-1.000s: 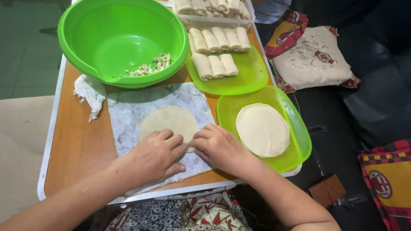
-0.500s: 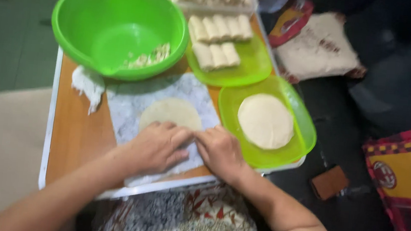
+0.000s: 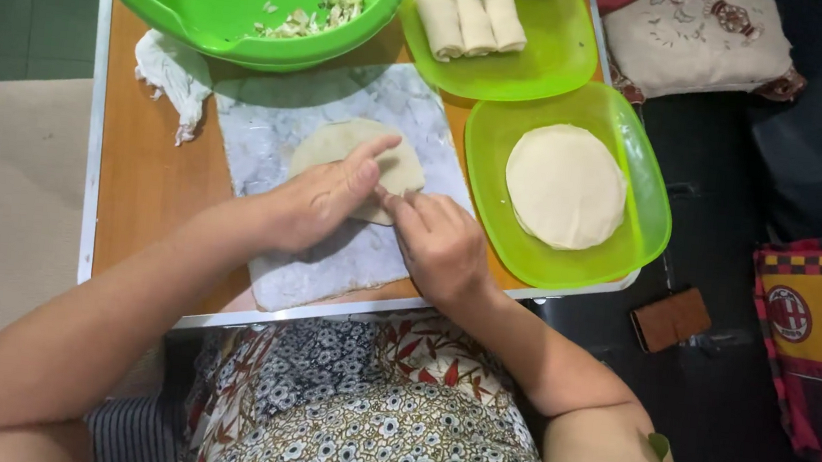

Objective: The recorder is placing filling into dough wrappers and rolling them into pastry cylinders.

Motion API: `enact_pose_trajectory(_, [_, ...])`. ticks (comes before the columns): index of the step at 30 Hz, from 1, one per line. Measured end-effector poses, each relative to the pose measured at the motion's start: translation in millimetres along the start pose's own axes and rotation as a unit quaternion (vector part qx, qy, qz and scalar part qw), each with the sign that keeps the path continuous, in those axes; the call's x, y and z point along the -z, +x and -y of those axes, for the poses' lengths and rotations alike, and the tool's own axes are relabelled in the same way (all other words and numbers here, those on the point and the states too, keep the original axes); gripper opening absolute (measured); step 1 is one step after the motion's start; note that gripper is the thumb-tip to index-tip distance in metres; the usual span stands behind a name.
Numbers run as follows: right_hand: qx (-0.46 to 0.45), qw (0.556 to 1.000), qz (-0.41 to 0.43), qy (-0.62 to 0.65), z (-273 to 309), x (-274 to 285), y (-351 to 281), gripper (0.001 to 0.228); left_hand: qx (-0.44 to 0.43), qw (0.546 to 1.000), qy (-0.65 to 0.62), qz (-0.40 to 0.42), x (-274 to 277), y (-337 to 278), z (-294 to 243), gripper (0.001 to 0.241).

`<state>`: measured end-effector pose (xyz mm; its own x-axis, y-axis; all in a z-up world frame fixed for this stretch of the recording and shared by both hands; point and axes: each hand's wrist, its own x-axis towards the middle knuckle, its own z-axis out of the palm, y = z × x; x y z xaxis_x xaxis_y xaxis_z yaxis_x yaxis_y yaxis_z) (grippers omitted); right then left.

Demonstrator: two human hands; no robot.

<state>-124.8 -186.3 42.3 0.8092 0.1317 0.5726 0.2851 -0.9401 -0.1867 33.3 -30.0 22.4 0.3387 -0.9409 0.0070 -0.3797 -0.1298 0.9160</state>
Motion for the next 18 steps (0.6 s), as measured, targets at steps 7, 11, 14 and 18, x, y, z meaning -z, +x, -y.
enact_pose_trajectory(7, [0.095,0.995,0.000,-0.031,-8.1,-9.3,-4.1,0.030,0.017,0.996,-0.083,-0.024,0.6,0.5,8.6,0.079])
enact_pose_trajectory(11, [0.143,0.990,0.014,-0.003,-10.4,-8.6,-1.2,0.029,0.048,0.994,-0.085,-0.053,-0.4,2.9,8.5,0.079])
enact_pose_trajectory(14, [0.151,0.988,0.023,0.012,-12.8,-9.5,-0.9,0.028,0.075,0.989,-0.114,-0.062,-1.1,7.4,10.8,0.078])
enact_pose_trajectory(18, [0.150,0.986,0.049,0.044,-14.8,-8.3,1.3,0.033,0.064,0.990,-0.119,-0.045,-0.9,9.3,15.7,0.078])
